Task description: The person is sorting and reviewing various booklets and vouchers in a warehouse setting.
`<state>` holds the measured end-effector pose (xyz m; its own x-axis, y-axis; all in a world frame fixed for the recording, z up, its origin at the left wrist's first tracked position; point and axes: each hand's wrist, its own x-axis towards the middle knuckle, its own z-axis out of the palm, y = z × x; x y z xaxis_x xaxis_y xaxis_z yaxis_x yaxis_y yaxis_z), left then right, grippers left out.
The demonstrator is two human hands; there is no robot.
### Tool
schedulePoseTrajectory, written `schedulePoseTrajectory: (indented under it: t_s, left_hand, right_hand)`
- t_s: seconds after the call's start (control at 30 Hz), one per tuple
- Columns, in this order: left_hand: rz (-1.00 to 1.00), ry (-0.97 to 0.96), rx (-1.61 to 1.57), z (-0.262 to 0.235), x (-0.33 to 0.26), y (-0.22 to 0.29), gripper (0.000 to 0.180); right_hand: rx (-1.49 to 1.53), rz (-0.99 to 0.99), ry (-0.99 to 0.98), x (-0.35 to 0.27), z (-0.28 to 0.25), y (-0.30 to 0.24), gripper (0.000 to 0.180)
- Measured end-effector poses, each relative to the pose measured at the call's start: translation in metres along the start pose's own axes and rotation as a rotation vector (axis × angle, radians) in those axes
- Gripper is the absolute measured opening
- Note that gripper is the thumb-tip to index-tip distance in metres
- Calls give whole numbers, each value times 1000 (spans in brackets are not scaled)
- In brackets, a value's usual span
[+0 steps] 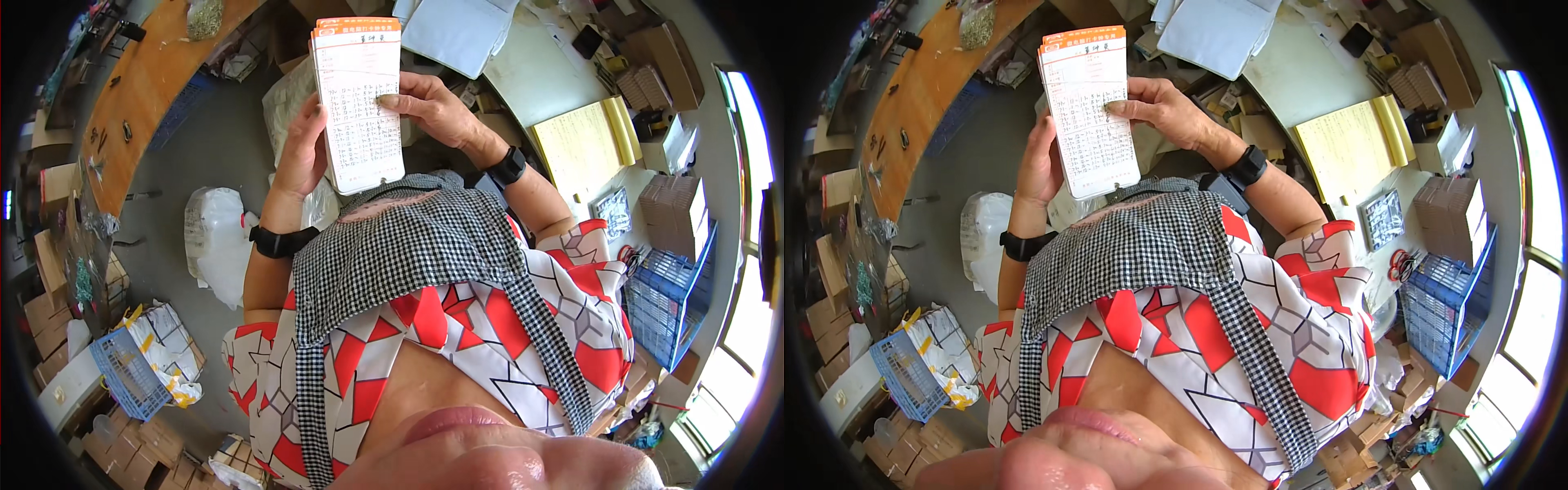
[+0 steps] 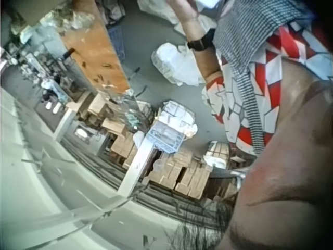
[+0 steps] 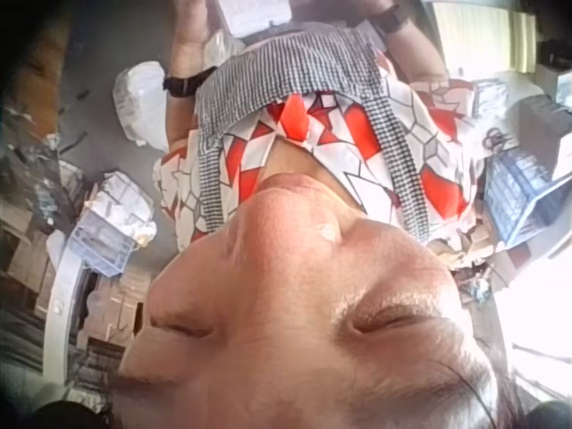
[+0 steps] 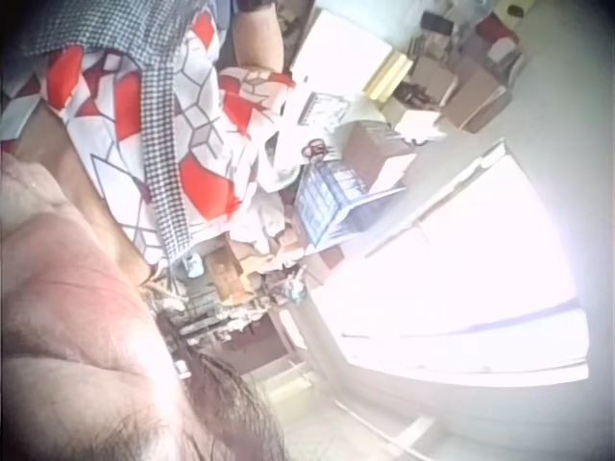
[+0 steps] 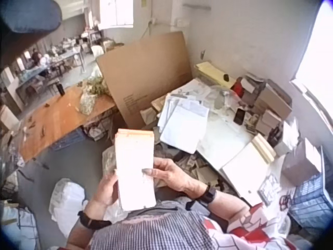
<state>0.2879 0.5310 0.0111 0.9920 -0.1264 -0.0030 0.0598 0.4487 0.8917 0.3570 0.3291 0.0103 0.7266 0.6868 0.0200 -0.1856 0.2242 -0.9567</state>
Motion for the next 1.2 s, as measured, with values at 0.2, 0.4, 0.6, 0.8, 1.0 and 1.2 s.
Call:
schedulePoseTrajectory:
  t_s: [0.2,0.4,0.6,0.8,1.0,1.2]
  left_hand:
    - [-320,-156,-367,7,2,-11,102]
    - [-320,-305,-481,17,13,-11,110]
    - [-333,-479,-497,19,25,-11,106]
    - [-399,-444,-472,12,26,-6,104]
    - [-403,-416,-405,17,40,-9,93]
    - [-964,-738,-231,146,-10,-113,68]
  right_hand:
    - [10,2,10,1,0,-6,27]
    - [-83,-119,84,6,-3,-8,26]
    - [-114,-76,79,10,-8,-13,28]
    - [-767,-85,161,22,-29,-34,36]
    - [-1269,-689,434,16,-25,-42,24]
    - [-1716,-92,817,-223,-8,-27,13]
